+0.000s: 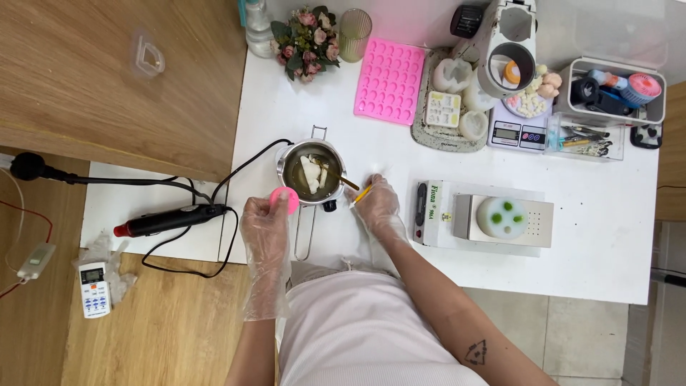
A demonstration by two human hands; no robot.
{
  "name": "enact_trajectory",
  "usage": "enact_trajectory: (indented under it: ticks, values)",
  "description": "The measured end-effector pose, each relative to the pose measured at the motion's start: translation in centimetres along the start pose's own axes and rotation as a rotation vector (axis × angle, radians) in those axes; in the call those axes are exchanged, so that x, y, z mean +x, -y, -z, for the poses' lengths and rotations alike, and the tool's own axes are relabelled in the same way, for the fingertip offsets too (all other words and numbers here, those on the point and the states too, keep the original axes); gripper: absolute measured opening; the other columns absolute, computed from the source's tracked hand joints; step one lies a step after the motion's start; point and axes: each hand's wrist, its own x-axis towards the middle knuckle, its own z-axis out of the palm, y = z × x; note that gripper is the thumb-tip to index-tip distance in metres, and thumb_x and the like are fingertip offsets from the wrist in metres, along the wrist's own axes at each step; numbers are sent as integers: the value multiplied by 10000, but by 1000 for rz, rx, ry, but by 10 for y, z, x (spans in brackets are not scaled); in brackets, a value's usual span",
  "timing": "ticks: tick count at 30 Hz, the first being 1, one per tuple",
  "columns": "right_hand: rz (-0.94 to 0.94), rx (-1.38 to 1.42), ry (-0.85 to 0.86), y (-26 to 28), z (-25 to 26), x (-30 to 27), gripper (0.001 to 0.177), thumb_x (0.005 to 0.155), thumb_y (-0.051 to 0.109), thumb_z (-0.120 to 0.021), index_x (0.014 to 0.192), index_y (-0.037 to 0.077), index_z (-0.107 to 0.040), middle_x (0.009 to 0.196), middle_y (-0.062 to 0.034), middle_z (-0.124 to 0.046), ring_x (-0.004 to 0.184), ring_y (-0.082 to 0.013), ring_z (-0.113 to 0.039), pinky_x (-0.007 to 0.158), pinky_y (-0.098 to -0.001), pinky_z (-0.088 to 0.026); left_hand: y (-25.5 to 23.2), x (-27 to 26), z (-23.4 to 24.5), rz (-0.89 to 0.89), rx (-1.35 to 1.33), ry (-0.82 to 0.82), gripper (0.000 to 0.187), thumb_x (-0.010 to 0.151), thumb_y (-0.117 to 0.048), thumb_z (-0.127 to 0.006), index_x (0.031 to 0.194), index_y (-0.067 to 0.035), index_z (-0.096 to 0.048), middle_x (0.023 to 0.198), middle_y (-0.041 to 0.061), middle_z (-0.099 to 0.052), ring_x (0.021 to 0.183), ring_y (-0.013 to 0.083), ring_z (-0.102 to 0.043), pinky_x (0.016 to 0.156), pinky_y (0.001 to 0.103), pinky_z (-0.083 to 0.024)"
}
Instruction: Preparing wax and silicone molds to make candles at a workbench.
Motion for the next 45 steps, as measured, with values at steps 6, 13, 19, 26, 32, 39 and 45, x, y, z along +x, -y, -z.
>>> enact_trajectory:
  ticks: [6,13,19,26,32,39,45]
  values:
    - [51,-101,1,0,-8,1,656,883,566,-720,1248,44,-565,1161,-124,-612,1030,-241,-607,936,-336,-526,-11,-4,-8,53,-26,20,374,905,-377,-756,826,-44,-604,723,40,-614,646,139,-566,604,334,-519]
    - [97,-3,-54,-31,-24,14,478,901,451,-666,1191,78,-592,1103,-98,-633,933,-223,-643,862,-378,-573,-18,-4,-9,39,-47,16,342,910,-347,-760,836,-47,-613,742,43,-637,668,132,-579,630,326,-526]
    - [339,722,-172,-53,32,-24,424,1057,468,-459,1035,89,-648,843,-76,-670,708,-137,-567,686,-330,-551,-12,7,-16,41,-98,36,326,900,-336,-758,839,-61,-594,751,26,-639,664,120,-607,605,298,-551]
    - [480,884,-147,-19,73,-80,443,1112,478,-483,1054,58,-609,770,-39,-554,733,-111,-545,705,-307,-496,17,16,-24,-38,-216,11,306,891,-292,-790,814,-78,-586,759,33,-657,664,119,-593,598,316,-528]
    - [525,696,194,23,86,-97,317,924,269,-724,1148,45,-717,938,-87,-798,856,-121,-761,815,-265,-628,8,6,-1,67,-238,49,315,877,-305,-785,809,-71,-585,744,35,-642,648,116,-597,575,303,-545]
    - [423,646,71,18,43,-67,361,929,243,-731,1178,-19,-726,973,-121,-802,875,-146,-765,793,-280,-639,32,17,3,29,-311,57,344,882,-336,-790,796,-76,-583,716,14,-620,619,106,-540,565,304,-496]
    - [495,574,75,24,25,-64,366,934,227,-711,1194,-30,-684,1058,-100,-793,928,-125,-765,823,-268,-625,34,20,8,49,-345,68,367,876,-372,-798,793,-85,-586,726,4,-615,636,92,-548,593,293,-521]
